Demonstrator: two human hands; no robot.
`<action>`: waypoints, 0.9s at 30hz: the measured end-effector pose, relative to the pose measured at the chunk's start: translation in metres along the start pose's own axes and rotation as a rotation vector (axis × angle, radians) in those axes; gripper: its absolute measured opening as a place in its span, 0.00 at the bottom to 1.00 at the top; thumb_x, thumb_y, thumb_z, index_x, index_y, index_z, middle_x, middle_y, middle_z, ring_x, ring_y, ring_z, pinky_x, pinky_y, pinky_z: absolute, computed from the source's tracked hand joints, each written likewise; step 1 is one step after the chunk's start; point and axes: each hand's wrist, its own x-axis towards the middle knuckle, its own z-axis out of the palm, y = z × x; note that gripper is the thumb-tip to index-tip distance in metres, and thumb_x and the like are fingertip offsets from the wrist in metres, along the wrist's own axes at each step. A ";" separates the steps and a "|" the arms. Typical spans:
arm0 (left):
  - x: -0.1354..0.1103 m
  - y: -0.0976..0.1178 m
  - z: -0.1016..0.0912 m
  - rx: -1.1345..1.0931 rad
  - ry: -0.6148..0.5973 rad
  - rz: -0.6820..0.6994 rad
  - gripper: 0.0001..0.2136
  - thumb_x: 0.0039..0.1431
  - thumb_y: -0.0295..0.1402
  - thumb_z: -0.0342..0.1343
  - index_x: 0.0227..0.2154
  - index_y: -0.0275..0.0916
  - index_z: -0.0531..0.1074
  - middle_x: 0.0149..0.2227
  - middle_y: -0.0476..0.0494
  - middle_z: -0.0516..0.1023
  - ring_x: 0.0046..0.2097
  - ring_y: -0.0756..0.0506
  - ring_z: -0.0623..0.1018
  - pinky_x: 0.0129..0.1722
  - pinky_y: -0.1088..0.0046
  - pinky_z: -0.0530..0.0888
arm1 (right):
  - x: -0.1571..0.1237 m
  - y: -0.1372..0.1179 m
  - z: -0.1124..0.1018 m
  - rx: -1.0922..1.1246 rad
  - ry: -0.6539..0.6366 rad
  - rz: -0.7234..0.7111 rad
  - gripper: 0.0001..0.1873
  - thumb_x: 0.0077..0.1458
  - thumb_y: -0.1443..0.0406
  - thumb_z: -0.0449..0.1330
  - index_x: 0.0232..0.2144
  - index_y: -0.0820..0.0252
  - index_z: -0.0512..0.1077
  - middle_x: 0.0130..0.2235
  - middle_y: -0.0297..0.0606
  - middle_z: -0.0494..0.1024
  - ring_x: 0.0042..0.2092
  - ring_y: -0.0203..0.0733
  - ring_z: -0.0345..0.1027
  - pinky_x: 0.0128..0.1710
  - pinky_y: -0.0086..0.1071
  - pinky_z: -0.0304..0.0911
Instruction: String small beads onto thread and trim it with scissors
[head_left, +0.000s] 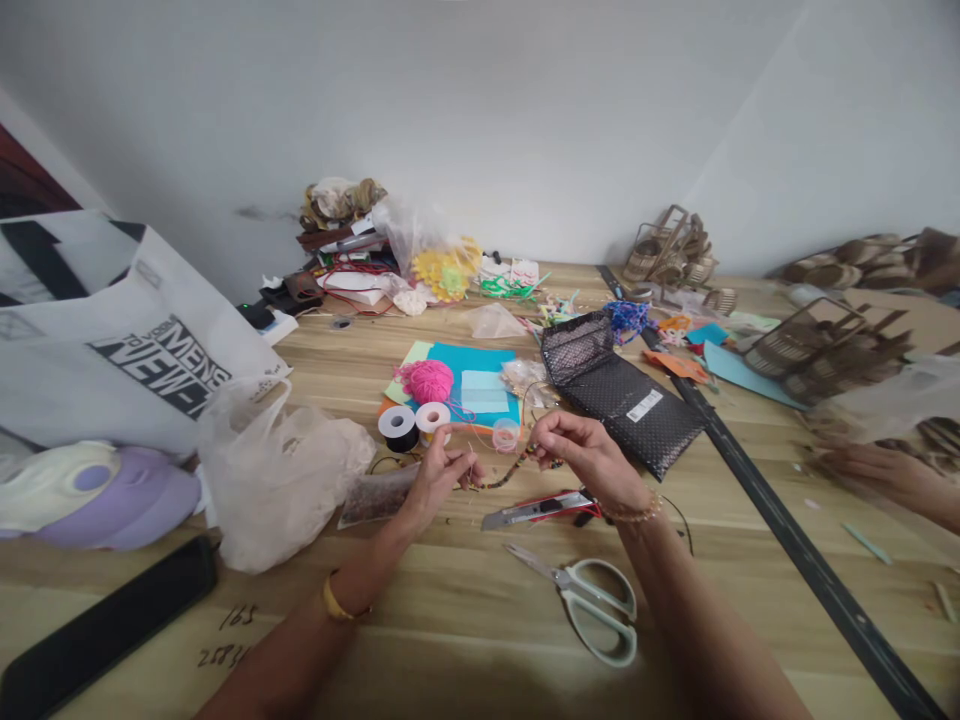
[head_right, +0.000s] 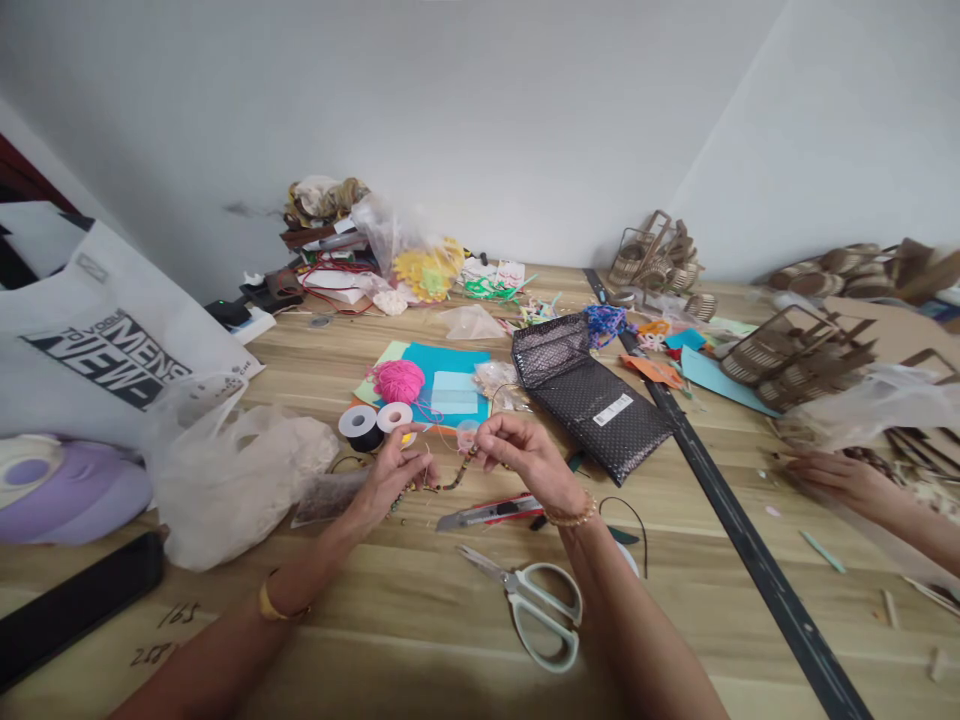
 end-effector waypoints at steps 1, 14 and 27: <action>0.000 -0.001 0.000 0.001 -0.001 0.003 0.20 0.52 0.38 0.58 0.43 0.39 0.56 0.21 0.53 0.75 0.21 0.51 0.74 0.21 0.79 0.64 | 0.000 0.000 0.000 -0.006 0.000 -0.001 0.12 0.53 0.57 0.62 0.27 0.61 0.71 0.27 0.35 0.73 0.28 0.34 0.66 0.29 0.27 0.64; 0.004 -0.013 -0.003 0.080 -0.089 0.021 0.14 0.53 0.42 0.56 0.33 0.34 0.68 0.25 0.46 0.76 0.21 0.51 0.74 0.20 0.78 0.68 | 0.000 -0.004 0.002 -0.044 -0.004 -0.005 0.12 0.53 0.58 0.62 0.27 0.61 0.71 0.26 0.33 0.73 0.27 0.33 0.66 0.28 0.26 0.64; 0.002 -0.002 -0.005 0.271 -0.227 0.101 0.15 0.56 0.40 0.54 0.36 0.34 0.78 0.38 0.38 0.81 0.43 0.41 0.76 0.43 0.67 0.71 | -0.001 0.002 0.001 0.032 -0.069 -0.004 0.12 0.54 0.58 0.61 0.29 0.61 0.71 0.27 0.35 0.73 0.28 0.33 0.66 0.29 0.26 0.65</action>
